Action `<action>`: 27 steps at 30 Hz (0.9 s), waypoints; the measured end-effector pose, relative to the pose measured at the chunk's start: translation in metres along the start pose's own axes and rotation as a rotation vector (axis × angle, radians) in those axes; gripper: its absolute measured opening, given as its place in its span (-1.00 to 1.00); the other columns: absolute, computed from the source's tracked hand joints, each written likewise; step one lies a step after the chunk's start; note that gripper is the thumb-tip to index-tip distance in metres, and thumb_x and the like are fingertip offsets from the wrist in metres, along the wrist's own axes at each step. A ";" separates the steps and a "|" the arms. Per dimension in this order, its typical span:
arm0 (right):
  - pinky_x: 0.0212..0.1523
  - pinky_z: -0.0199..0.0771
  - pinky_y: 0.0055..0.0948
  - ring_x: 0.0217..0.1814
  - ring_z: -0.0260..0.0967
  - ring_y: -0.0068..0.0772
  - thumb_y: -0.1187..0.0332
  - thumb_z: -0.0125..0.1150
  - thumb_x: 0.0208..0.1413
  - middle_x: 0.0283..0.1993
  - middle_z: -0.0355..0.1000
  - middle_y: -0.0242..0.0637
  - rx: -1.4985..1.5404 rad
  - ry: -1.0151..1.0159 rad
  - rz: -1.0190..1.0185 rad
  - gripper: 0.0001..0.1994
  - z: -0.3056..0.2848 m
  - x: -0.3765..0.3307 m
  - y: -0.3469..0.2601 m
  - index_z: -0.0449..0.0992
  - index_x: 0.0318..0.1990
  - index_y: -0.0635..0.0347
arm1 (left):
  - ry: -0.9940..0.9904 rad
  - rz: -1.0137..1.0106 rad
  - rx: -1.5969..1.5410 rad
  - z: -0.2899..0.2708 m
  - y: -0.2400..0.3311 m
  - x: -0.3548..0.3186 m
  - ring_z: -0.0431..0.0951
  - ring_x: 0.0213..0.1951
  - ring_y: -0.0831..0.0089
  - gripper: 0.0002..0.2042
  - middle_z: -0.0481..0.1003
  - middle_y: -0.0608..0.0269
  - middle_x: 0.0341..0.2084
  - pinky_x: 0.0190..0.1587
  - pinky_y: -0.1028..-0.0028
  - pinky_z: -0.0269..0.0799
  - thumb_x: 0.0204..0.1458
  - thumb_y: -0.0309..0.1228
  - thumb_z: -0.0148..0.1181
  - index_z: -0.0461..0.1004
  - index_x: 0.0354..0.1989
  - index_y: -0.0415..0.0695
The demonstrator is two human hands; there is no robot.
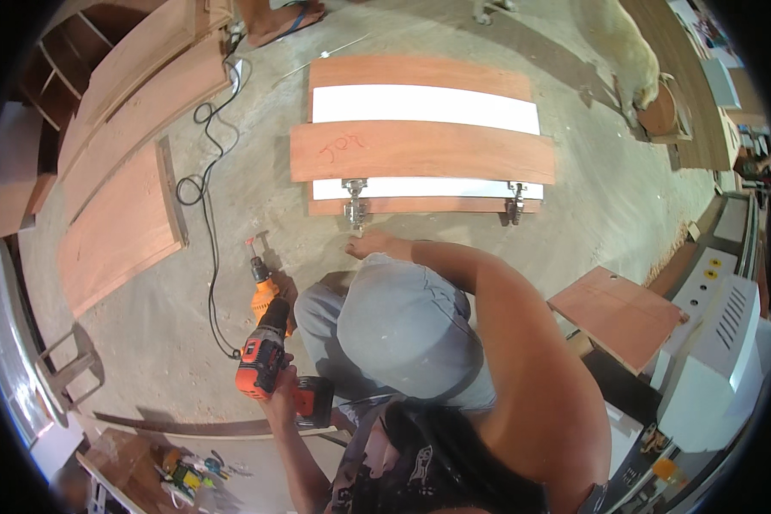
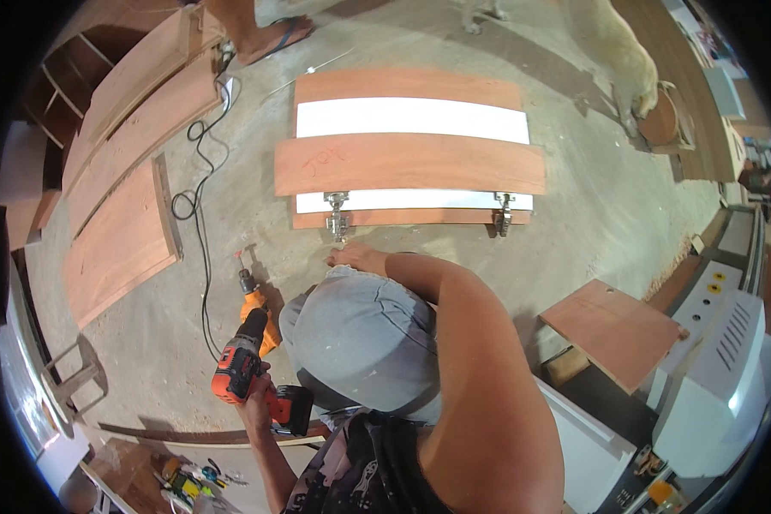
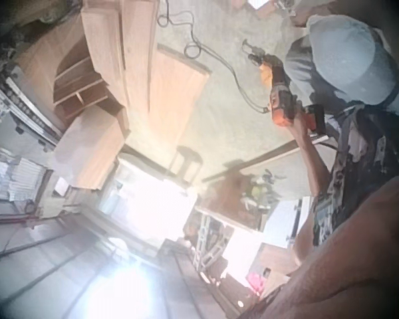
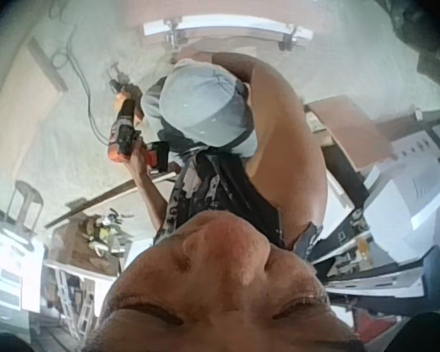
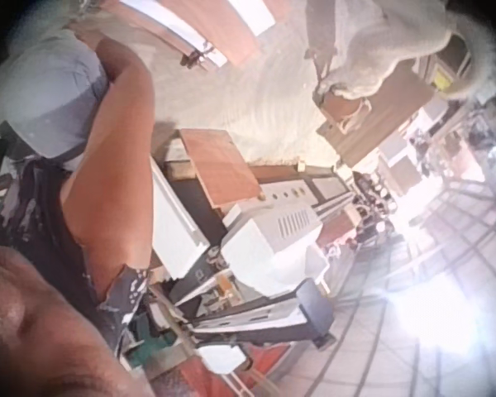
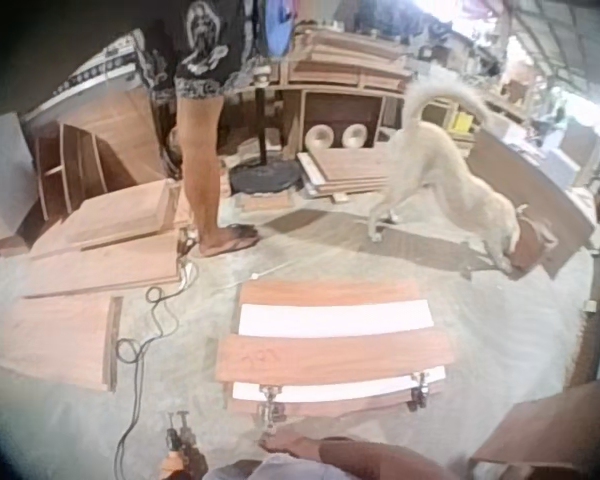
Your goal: The person sits on the floor and uses a cordless drill to attach hinges to a wooden cabinet door. After securing the hinges, the person stands, picks up the door, and places it against a wall.
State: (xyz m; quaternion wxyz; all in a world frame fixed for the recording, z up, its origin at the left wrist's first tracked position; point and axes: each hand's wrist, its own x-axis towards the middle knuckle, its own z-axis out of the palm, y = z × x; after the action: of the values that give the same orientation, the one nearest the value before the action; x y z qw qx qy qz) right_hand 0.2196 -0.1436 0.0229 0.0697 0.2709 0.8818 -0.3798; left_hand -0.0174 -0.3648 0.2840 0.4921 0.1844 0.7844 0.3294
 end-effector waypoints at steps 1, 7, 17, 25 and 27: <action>-0.19 0.53 -0.19 -0.28 0.50 -0.02 0.17 -0.20 0.31 -0.33 0.49 -0.03 0.182 0.013 0.088 -0.66 0.000 -0.012 0.009 0.44 -0.11 0.24 | -0.032 0.039 0.006 0.004 0.004 0.001 0.46 -0.47 0.58 -0.71 0.50 0.33 -0.38 -0.42 0.54 0.39 -0.08 -0.57 0.21 0.48 -0.12 -0.22; -0.27 0.52 -0.40 -0.31 0.47 -0.42 0.27 -0.02 0.29 -0.36 0.50 -0.21 0.810 0.244 0.378 -0.74 -0.075 -0.098 0.027 0.49 -0.18 0.30 | -0.305 0.431 0.203 0.050 0.022 0.035 0.52 -0.38 0.54 -0.72 0.52 0.34 -0.40 -0.32 0.48 0.44 -0.10 -0.52 0.33 0.49 -0.17 -0.22; -0.25 0.53 -0.47 -0.29 0.50 -0.44 0.35 0.13 0.25 -0.31 0.51 -0.26 1.334 0.946 0.639 -0.84 -0.092 -0.261 0.071 0.49 -0.25 0.30 | -0.648 0.785 0.253 0.229 0.054 0.038 0.55 -0.25 0.47 -0.63 0.58 0.25 -0.27 -0.13 0.43 0.48 -0.11 -0.51 0.38 0.49 -0.08 -0.22; -0.14 0.55 -0.36 -0.20 0.51 -0.42 0.33 0.12 0.27 -0.25 0.50 -0.37 1.980 1.081 0.390 -0.91 -0.057 -0.303 0.149 0.47 -0.24 0.11 | -0.585 0.623 0.358 0.314 0.050 0.035 0.56 -0.28 0.50 -0.69 0.59 0.29 -0.31 -0.17 0.42 0.51 -0.13 -0.48 0.42 0.55 -0.16 -0.18; -0.10 0.58 -0.36 -0.18 0.51 -0.42 0.32 0.11 0.27 -0.21 0.51 -0.35 2.146 1.037 0.330 -0.90 -0.072 -0.293 0.142 0.46 -0.21 0.12 | -0.609 0.653 0.400 0.333 0.063 0.026 0.56 -0.27 0.50 -0.69 0.60 0.30 -0.32 -0.17 0.43 0.50 -0.14 -0.47 0.42 0.56 -0.17 -0.17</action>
State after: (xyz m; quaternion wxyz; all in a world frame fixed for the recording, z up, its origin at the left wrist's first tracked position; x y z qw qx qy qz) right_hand 0.5477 -0.1367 0.0802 -0.5065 0.4209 -0.0059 -0.7525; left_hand 0.2664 -0.1920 0.2112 0.5252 0.5995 0.5539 0.2406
